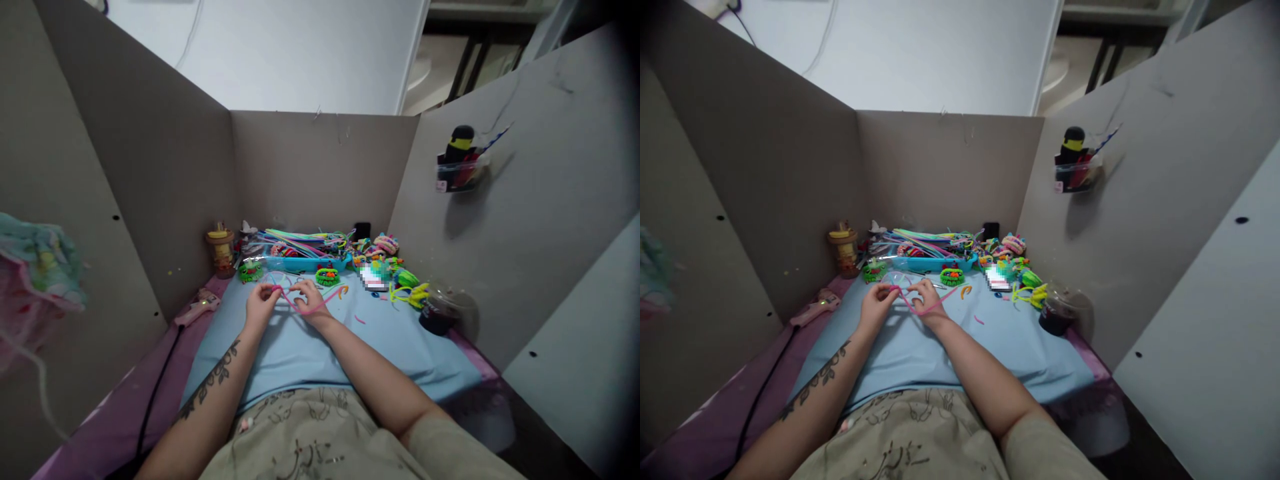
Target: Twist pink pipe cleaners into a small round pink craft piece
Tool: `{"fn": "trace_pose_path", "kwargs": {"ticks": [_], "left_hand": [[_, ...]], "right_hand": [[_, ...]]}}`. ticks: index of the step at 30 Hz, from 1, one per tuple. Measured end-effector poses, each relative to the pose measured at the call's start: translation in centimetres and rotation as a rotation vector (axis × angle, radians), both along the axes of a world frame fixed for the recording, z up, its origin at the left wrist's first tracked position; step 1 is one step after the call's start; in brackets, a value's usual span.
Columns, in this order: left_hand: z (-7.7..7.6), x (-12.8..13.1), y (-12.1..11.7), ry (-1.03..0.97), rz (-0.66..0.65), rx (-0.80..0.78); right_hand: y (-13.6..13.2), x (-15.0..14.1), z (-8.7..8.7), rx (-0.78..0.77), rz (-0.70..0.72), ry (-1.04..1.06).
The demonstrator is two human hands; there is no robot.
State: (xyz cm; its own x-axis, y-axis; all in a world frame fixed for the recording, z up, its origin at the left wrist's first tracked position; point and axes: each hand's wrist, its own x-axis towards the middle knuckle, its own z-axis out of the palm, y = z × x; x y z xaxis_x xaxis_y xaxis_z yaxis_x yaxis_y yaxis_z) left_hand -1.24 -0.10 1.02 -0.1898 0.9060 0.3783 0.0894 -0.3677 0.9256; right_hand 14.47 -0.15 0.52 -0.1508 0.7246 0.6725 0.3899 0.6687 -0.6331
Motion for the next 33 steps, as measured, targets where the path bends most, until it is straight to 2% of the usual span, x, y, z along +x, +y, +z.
{"fn": "trace_pose_path", "kwargs": {"ticks": [3, 6, 12, 15, 21, 28, 33], "left_hand": [[-0.07, -0.14, 0.35, -0.067, 0.038, -0.036], [-0.10, -0.11, 0.37, -0.034, 0.053, -0.024], [-0.36, 0.20, -0.07, 0.304, 0.049, 0.116], [-0.67, 0.23, 0.04, 0.400, 0.042, 0.148], [-1.01, -0.08, 0.50, 0.423, 0.014, 0.174], [-0.89, 0.09, 0.16, 0.430, 0.011, 0.157], [-0.86, 0.19, -0.04, 0.494, -0.058, 0.186]], "right_hand": [[-0.50, -0.25, 0.19, 0.029, 0.054, -0.057], [-0.77, -0.42, 0.40, 0.076, 0.044, -0.068], [-0.86, -0.22, 0.61, 0.202, -0.026, -0.036], [-0.77, -0.09, 0.69, 0.232, -0.059, -0.003], [-0.64, 0.05, 0.91, 0.154, -0.108, 0.047], [-0.61, 0.01, 0.74, 0.107, -0.072, -0.020], [-0.40, 0.16, 0.66, 0.059, -0.135, -0.012]]}}
